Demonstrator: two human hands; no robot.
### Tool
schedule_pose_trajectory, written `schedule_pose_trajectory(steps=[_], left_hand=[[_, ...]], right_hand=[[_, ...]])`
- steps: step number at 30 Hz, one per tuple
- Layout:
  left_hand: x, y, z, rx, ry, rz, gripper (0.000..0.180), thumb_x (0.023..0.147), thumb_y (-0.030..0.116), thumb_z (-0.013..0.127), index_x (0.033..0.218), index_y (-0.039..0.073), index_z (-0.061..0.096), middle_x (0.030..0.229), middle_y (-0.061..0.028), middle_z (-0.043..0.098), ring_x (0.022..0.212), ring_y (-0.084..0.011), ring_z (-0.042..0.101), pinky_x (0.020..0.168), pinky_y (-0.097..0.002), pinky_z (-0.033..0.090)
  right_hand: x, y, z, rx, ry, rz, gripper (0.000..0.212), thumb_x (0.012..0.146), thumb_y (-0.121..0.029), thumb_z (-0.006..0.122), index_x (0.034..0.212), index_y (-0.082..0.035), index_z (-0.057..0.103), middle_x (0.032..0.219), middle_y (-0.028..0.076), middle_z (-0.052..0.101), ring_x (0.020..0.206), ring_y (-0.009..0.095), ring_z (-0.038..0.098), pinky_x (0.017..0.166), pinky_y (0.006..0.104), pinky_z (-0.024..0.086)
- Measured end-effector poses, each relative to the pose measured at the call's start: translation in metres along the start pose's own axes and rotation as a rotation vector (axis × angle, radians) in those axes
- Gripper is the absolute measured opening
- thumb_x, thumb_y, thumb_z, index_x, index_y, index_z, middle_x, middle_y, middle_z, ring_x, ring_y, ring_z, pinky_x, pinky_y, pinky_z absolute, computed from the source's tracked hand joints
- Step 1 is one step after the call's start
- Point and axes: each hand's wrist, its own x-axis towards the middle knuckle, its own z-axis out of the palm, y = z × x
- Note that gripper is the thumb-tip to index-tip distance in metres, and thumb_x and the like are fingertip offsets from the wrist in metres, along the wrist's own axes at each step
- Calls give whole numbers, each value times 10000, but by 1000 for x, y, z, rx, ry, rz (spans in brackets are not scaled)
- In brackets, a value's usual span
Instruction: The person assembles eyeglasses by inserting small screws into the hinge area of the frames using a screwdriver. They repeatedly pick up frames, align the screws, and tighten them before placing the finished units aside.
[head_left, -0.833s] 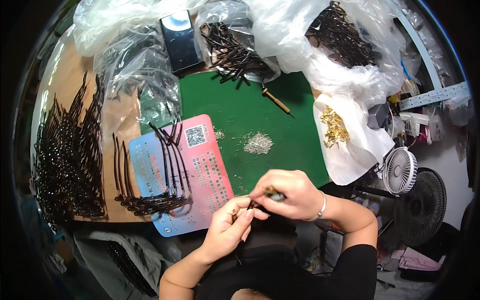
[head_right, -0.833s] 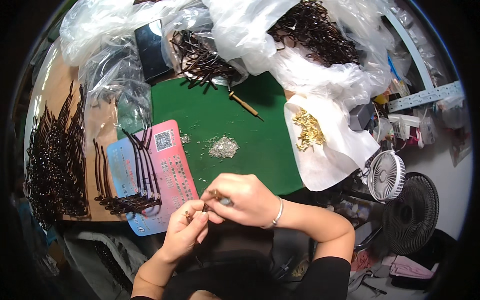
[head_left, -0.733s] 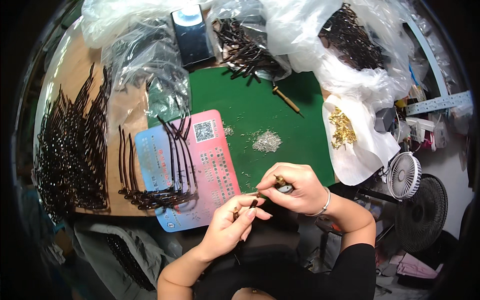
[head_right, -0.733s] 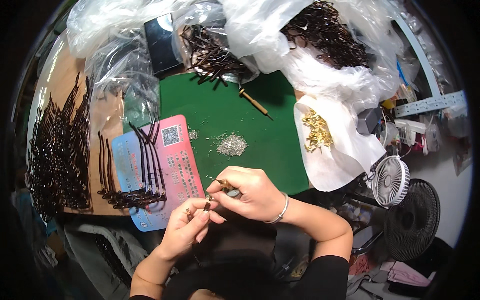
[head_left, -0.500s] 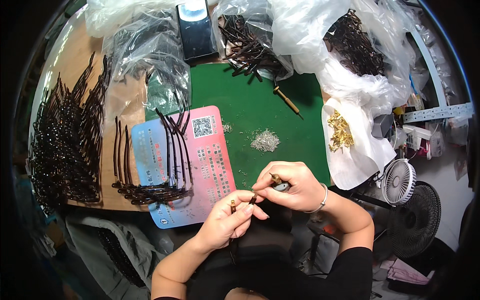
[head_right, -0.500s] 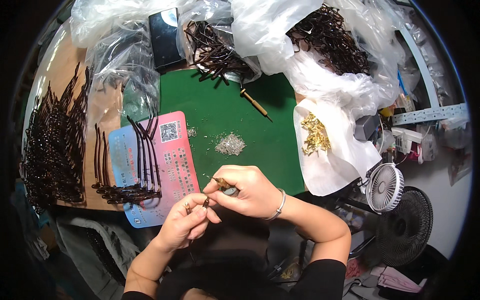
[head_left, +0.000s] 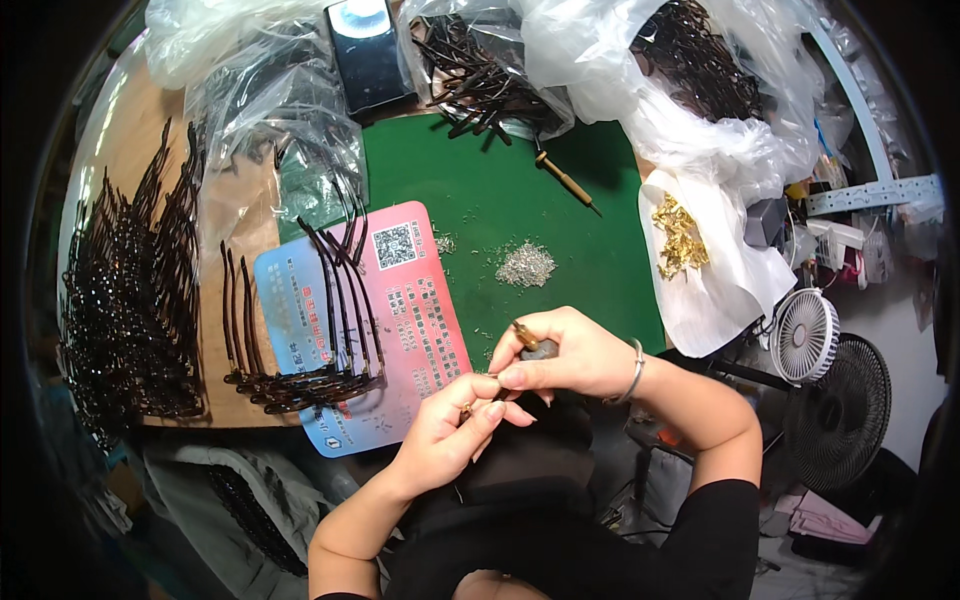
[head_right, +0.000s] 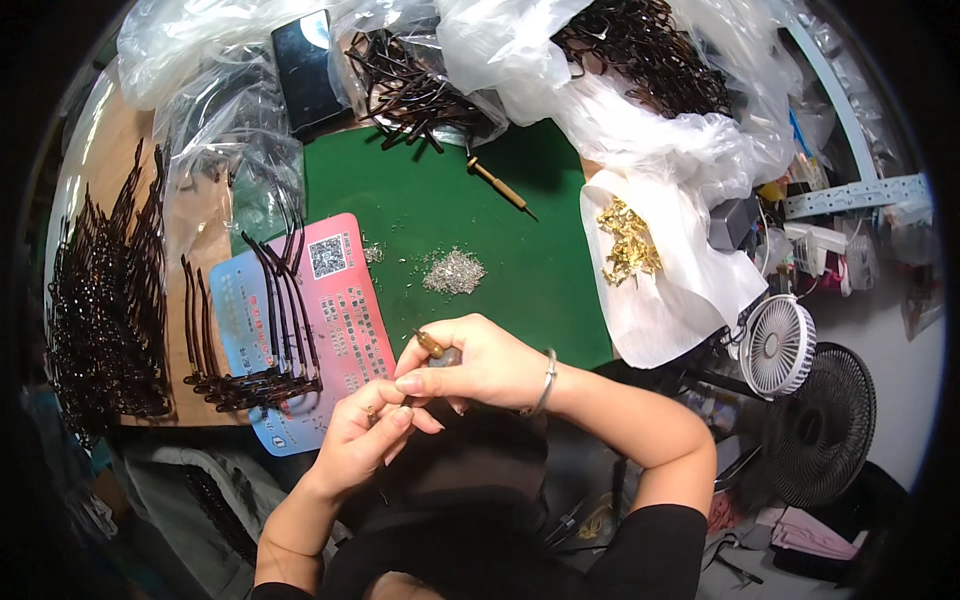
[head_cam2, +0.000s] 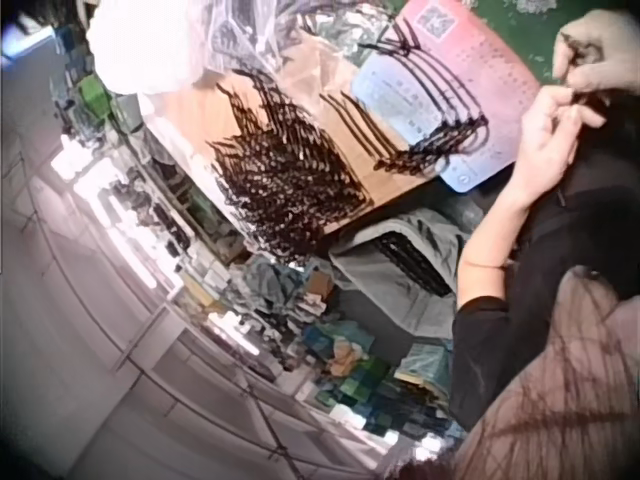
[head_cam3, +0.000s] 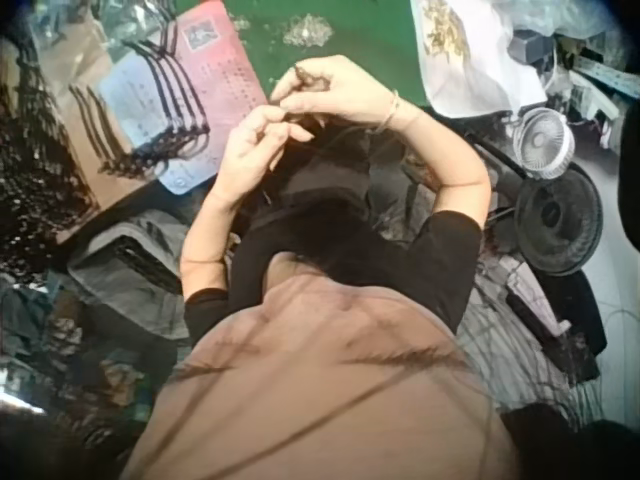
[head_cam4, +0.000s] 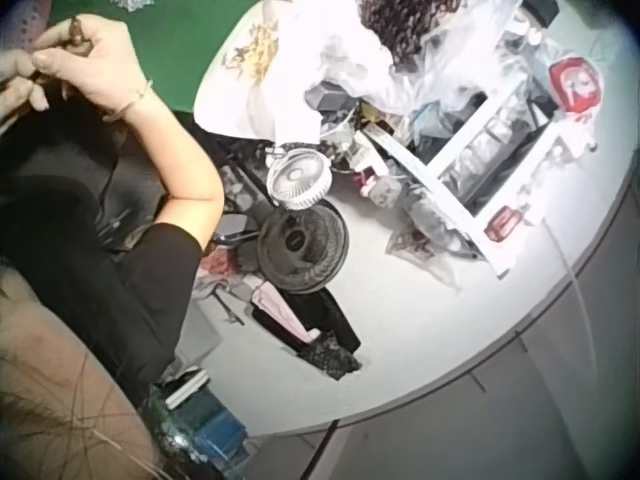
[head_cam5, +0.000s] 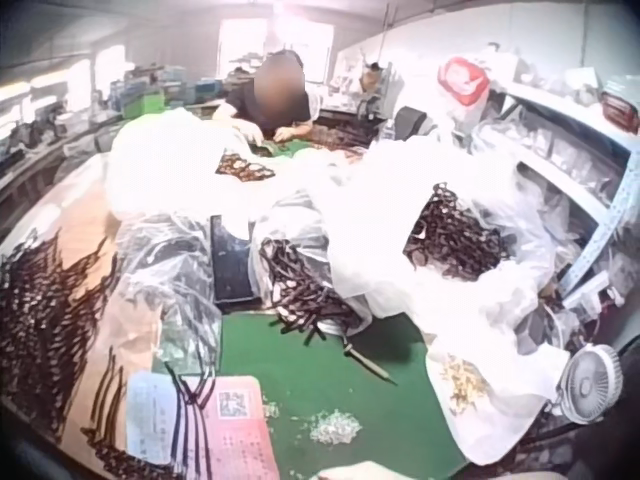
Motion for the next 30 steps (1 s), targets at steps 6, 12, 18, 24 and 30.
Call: schedule_pose_trajectory(steps=[6, 12, 18, 24, 30], left_hand=[[-14, -14, 8, 127, 27, 12, 275, 929, 49, 432, 1196, -8, 463, 947, -71, 642, 686, -41, 488, 665, -198, 419], [-10, -10, 5, 340, 10, 29, 293, 920, 24, 406, 1207, -14, 451, 912, -68, 621, 763, -81, 548, 691, -220, 434], [3, -23, -22, 466, 364, 128, 252, 923, 9, 396, 1168, -32, 436, 867, -94, 628, 660, -97, 556, 584, -210, 449], [14, -31, -15, 752, 386, 293, 330, 830, -73, 428, 1156, -28, 461, 884, -144, 643, 748, -197, 627, 699, -296, 494], [21, -23, -2, 737, 325, 127, 351, 815, -81, 453, 1161, -20, 465, 913, -160, 634, 752, -216, 632, 683, -280, 499]], right_hand=[[-3, 37, 0, -29, -77, 100, 521, 772, -375, 714, 1043, 15, 501, 848, 53, 553, 651, 77, 532, 542, 213, 447], [-15, 39, -2, -444, 47, -21, 429, 866, -265, 602, 1131, 4, 398, 984, 107, 502, 930, 178, 511, 813, 313, 433], [-34, 30, -18, -1033, 413, -222, 392, 834, -109, 555, 1201, -67, 425, 926, 152, 446, 697, 311, 583, 605, 390, 510], [-11, 44, -14, -1296, 617, -346, 370, 777, -100, 604, 1140, -105, 532, 881, 114, 468, 608, 239, 597, 466, 336, 497], [-7, 47, -14, -1326, 639, -361, 421, 736, -91, 622, 1147, -94, 531, 882, 107, 479, 586, 223, 595, 467, 326, 499]])
